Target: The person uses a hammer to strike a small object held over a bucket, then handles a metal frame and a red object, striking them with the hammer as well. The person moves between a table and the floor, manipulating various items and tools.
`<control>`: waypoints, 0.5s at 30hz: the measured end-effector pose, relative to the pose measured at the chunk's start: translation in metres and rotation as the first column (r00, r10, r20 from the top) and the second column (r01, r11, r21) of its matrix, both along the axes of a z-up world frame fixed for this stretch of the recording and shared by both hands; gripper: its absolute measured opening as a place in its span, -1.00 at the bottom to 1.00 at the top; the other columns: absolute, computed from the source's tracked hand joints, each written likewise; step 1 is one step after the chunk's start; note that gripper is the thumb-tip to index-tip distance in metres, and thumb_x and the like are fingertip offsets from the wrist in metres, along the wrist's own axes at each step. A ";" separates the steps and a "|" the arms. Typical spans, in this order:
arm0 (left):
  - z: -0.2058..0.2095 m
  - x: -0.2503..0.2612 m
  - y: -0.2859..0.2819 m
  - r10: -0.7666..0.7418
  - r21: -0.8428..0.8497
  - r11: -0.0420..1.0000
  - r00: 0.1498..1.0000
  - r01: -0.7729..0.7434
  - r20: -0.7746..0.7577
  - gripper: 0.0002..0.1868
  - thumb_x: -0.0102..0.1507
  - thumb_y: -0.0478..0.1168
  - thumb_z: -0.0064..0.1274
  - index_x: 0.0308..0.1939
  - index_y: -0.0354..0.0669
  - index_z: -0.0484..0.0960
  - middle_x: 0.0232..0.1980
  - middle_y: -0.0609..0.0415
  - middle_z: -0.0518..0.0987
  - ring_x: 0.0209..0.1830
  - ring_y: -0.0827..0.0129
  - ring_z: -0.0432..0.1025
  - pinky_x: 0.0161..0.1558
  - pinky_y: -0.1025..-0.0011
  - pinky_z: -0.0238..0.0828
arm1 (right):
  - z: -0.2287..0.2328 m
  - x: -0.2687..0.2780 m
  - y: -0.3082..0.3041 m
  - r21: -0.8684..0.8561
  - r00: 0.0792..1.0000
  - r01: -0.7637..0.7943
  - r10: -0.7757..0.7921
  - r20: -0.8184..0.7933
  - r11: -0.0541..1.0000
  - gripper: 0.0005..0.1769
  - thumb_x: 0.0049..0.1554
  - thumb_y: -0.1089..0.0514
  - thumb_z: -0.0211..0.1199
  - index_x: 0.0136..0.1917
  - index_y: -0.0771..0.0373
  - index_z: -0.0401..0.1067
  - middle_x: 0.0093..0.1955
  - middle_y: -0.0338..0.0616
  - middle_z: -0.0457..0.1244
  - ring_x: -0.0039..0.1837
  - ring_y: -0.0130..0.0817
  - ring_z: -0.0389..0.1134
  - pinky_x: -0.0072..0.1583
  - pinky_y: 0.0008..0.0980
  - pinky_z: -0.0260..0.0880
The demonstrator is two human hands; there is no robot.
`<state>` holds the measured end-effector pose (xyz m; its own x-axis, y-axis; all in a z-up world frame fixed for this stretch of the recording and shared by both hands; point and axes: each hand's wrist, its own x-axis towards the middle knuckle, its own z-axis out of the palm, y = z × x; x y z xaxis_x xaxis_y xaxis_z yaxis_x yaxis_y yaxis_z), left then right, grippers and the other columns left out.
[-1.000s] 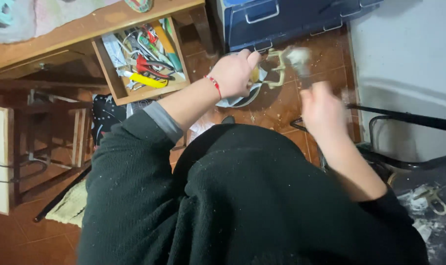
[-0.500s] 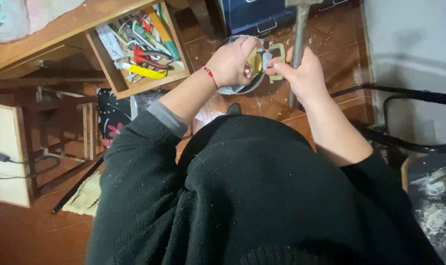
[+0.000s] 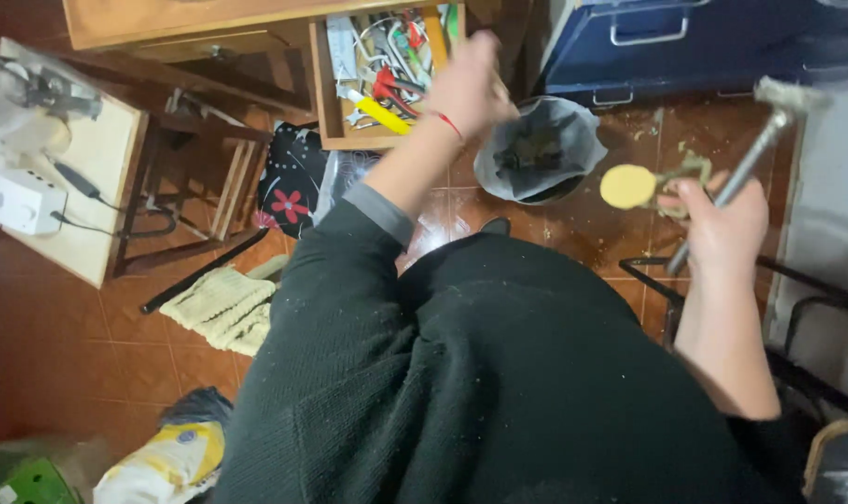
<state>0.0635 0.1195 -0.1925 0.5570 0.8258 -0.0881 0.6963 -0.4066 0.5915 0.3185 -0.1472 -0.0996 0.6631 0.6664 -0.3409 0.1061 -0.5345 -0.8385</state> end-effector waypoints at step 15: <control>-0.038 -0.082 0.161 0.160 0.410 0.896 0.985 -0.172 0.062 -0.05 -0.20 -0.10 0.71 0.13 -0.25 0.47 0.09 -0.18 0.56 0.07 -0.11 0.44 0.07 0.09 0.40 | -0.053 0.022 -0.072 0.285 0.918 0.281 -0.171 -0.358 0.916 -0.74 0.31 0.48 0.16 0.03 0.25 0.15 -0.01 0.00 0.29 0.15 -0.10 0.50 0.09 -0.17 0.62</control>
